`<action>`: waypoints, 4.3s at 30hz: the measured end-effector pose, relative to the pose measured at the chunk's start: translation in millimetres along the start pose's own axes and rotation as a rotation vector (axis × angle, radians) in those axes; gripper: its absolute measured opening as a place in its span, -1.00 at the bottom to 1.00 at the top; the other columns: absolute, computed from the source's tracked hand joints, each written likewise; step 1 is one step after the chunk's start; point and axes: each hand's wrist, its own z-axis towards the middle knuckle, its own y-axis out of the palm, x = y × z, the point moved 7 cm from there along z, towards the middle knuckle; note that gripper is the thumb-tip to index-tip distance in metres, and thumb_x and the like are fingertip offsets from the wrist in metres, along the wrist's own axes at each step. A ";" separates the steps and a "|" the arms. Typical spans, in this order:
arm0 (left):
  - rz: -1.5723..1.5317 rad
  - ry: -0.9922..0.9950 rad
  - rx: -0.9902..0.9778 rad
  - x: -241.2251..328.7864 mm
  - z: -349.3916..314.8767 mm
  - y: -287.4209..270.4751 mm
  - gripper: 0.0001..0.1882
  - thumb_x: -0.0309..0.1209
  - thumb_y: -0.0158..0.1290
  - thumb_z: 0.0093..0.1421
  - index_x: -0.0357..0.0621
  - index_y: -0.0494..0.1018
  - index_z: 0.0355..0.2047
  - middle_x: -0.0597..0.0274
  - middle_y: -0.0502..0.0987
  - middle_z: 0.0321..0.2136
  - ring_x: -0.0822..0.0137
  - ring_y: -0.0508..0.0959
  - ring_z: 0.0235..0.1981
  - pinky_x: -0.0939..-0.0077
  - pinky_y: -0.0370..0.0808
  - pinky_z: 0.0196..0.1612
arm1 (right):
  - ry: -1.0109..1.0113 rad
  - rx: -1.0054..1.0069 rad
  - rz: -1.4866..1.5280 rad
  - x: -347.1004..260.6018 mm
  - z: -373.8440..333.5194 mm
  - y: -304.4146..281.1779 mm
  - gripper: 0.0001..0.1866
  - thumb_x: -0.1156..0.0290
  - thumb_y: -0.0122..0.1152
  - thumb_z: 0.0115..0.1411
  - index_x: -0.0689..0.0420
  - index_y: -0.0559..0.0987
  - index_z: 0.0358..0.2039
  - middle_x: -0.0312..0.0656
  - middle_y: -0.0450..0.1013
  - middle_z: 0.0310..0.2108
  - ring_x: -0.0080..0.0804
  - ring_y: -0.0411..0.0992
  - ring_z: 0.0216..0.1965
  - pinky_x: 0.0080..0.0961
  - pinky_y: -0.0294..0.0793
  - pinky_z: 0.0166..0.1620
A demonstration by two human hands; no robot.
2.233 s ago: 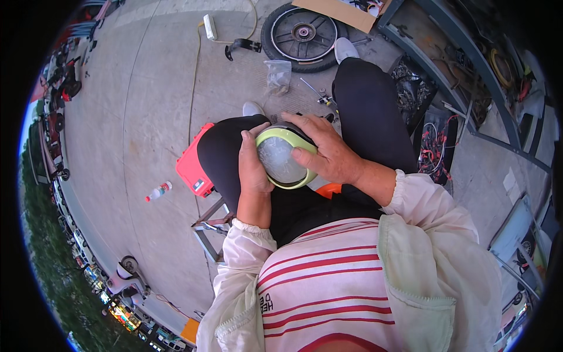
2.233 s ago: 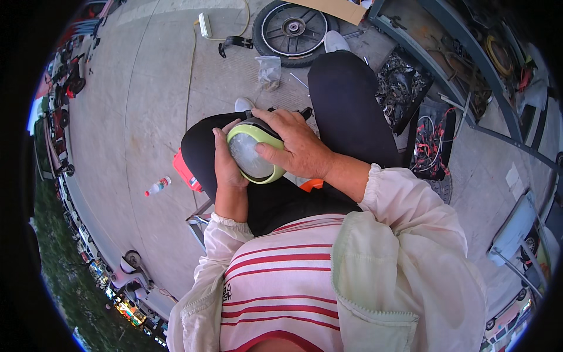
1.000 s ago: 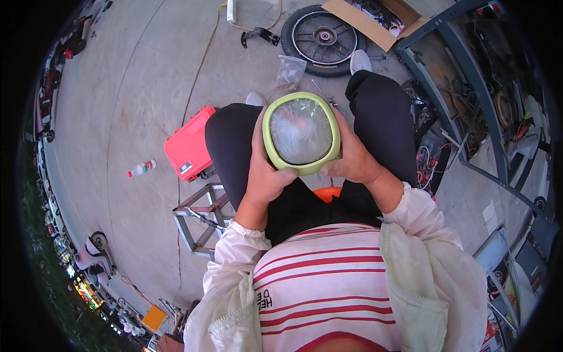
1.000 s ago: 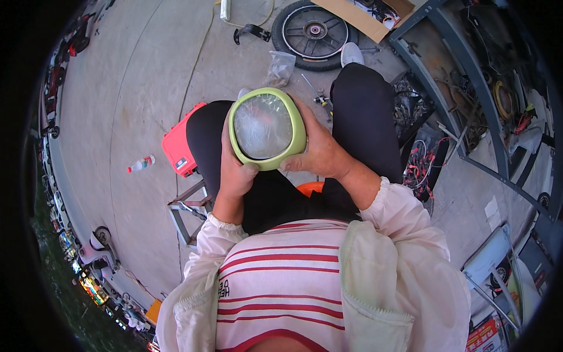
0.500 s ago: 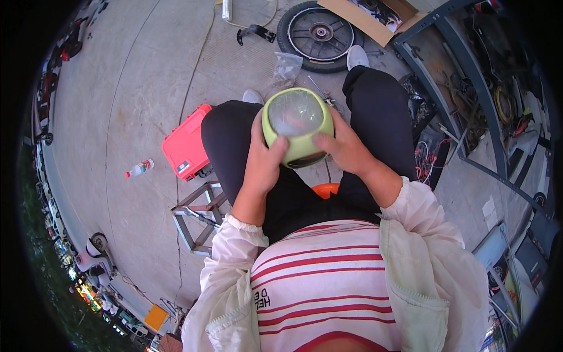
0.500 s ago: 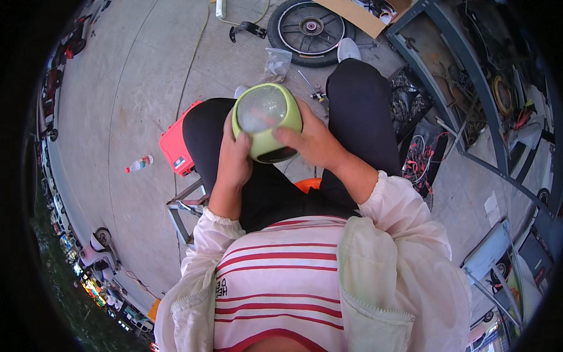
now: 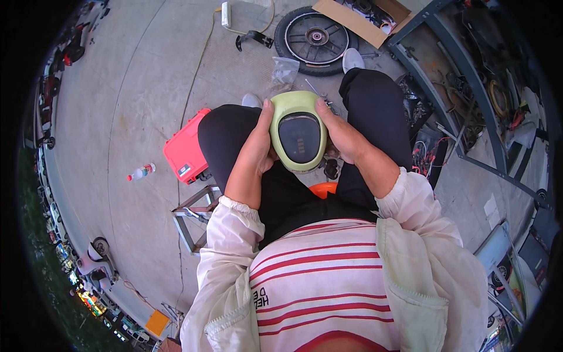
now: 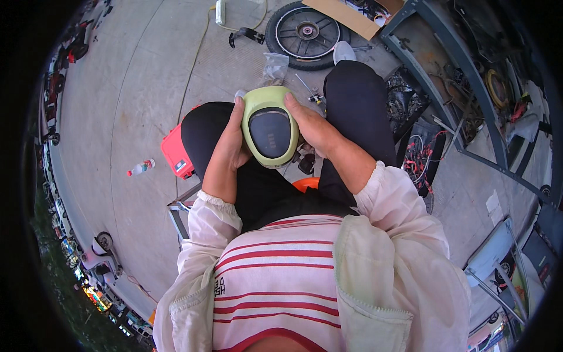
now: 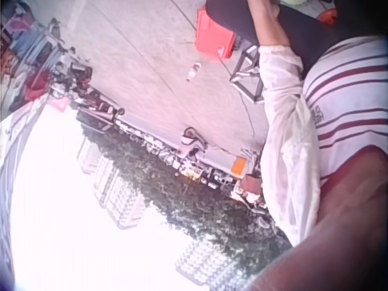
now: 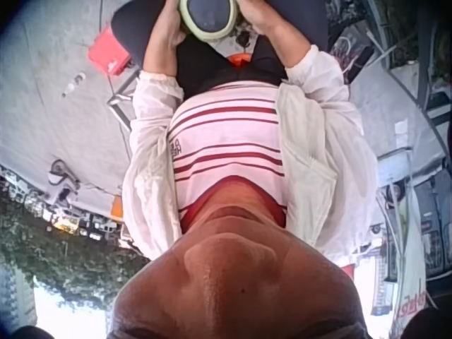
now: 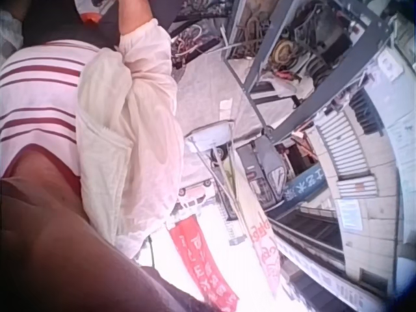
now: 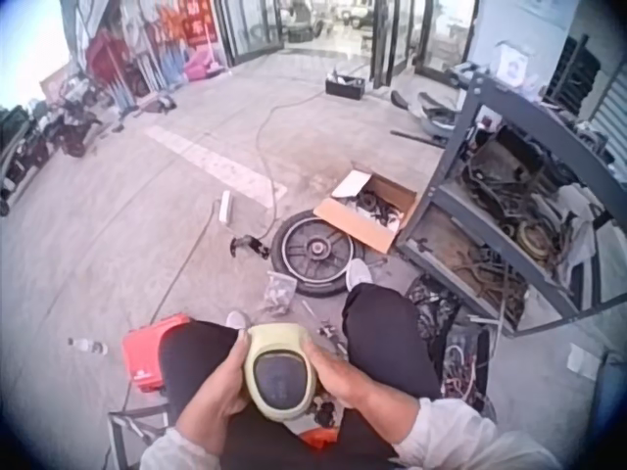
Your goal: The person assembles a motorcycle headlight by fitting a green plastic ring into a black housing, then inserting the main headlight unit. They repeatedly test the fit and alignment of the components and use a screwdriver to adjust internal parts.
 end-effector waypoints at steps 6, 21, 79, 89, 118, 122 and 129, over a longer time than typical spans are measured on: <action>-0.045 -0.040 -0.004 -2.5 -3.0 7.0 -0.26 0.27 -0.20 0.32 -0.13 0.39 0.15 0.08 0.53 -0.01 0.19 0.57 -0.04 0.22 0.52 0.00 | 0.080 0.045 0.013 4.9 -4.5 -2.8 -0.24 -0.39 -0.31 0.31 0.10 0.56 -0.27 -0.42 0.36 -0.65 -0.70 0.18 -0.77 -0.69 0.06 -0.74; -0.003 -0.035 -0.035 -7.2 -5.7 5.1 -0.25 0.25 -0.09 0.28 -0.09 0.29 0.22 0.15 0.50 0.04 0.26 0.56 -0.02 0.28 0.56 -0.06 | 0.112 0.098 0.062 6.0 -4.0 -1.7 -0.24 -0.40 -0.29 0.30 0.09 0.52 -0.11 -0.37 0.37 -0.54 -0.62 0.23 -0.62 -0.61 0.12 -0.59; 0.597 0.835 0.302 60.1 -66.5 13.5 -0.56 -0.40 0.00 0.34 -0.33 0.35 0.19 -0.05 0.44 0.08 0.22 0.53 -0.02 0.44 0.45 0.03 | -0.670 0.001 0.110 -37.6 -18.7 7.2 0.14 0.14 0.53 0.00 0.12 -0.09 0.37 -0.11 0.11 0.27 -0.25 0.12 0.29 -0.30 0.17 0.30; 1.006 0.929 0.542 84.4 -100.1 33.2 -0.46 -0.33 0.19 0.21 -0.31 0.39 0.16 -0.04 0.53 -0.03 0.09 0.44 0.14 0.29 0.34 0.18 | -0.733 0.167 0.059 -50.0 -29.2 5.7 0.15 0.33 0.54 -0.08 0.19 -0.09 0.35 -0.03 0.13 0.24 -0.24 0.13 0.28 -0.33 0.13 0.32; -0.172 0.819 -0.200 214.1 40.6 36.7 -0.42 -0.15 -0.12 0.43 -0.34 0.20 0.28 0.09 0.43 0.11 0.37 0.46 0.09 0.49 0.37 0.18 | -0.938 0.170 -0.152 -229.5 44.3 22.3 0.11 0.36 0.58 -0.13 0.23 0.02 0.32 -0.02 0.20 0.18 -0.28 0.23 0.20 -0.36 0.27 0.24; -0.158 0.843 -0.171 230.3 58.7 34.3 -0.45 -0.16 -0.15 0.44 -0.33 0.22 0.26 0.11 0.45 0.09 0.38 0.47 0.08 0.49 0.39 0.16 | -0.961 0.166 -0.165 -244.5 62.3 18.9 0.17 0.35 0.59 -0.13 0.22 -0.06 0.34 0.01 0.19 0.18 -0.25 0.22 0.21 -0.34 0.27 0.24; -0.389 0.667 -0.191 232.7 94.1 28.1 -0.44 0.00 -0.28 0.46 -0.24 0.31 0.15 0.14 0.50 0.01 0.36 0.53 0.00 0.44 0.47 0.09 | -0.817 0.157 -0.152 -232.1 107.8 23.6 0.33 0.37 0.58 -0.11 0.24 -0.33 0.38 0.14 0.11 0.23 -0.14 0.21 0.24 -0.30 0.28 0.26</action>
